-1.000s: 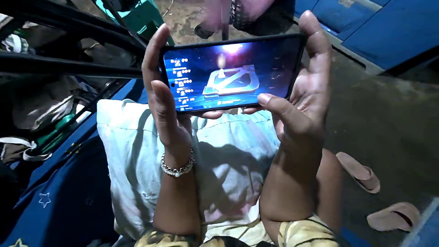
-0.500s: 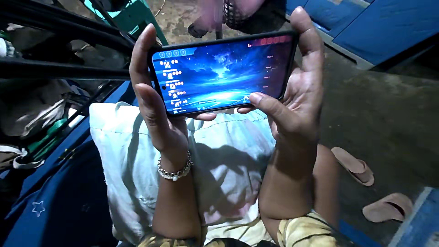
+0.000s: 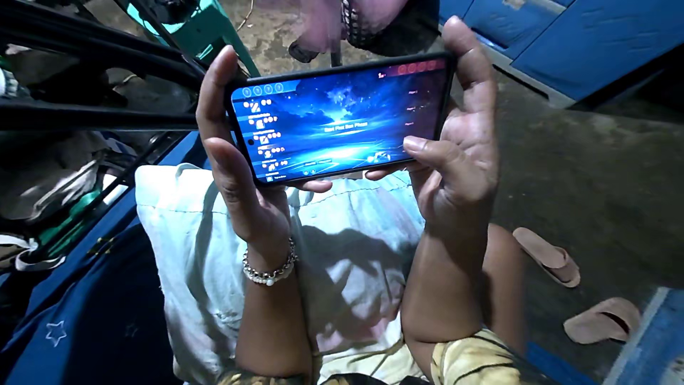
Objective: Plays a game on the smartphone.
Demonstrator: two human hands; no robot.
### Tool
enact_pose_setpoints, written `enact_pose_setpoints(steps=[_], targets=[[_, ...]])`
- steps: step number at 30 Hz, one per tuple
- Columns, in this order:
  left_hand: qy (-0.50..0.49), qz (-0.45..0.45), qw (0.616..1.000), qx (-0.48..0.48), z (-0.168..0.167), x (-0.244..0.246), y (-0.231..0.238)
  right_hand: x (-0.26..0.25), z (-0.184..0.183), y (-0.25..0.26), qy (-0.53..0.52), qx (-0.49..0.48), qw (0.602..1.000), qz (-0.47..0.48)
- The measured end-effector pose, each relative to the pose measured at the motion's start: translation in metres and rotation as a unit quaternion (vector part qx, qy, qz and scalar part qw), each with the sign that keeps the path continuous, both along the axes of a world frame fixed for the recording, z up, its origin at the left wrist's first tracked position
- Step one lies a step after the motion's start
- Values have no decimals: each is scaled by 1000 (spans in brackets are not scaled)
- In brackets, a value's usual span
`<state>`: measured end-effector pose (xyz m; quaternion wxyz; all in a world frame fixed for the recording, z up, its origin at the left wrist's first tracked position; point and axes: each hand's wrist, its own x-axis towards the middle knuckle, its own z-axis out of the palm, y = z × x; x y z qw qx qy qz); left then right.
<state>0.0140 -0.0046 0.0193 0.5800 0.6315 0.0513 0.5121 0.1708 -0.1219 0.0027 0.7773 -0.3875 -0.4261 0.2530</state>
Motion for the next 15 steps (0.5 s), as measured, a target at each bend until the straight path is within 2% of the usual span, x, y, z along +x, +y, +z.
enact_pose_setpoints(steps=[15], targets=[[-4, 15, 1000, 16, 1, -1, 0, 0, -1, 3, -41, 25, 999, 8]])
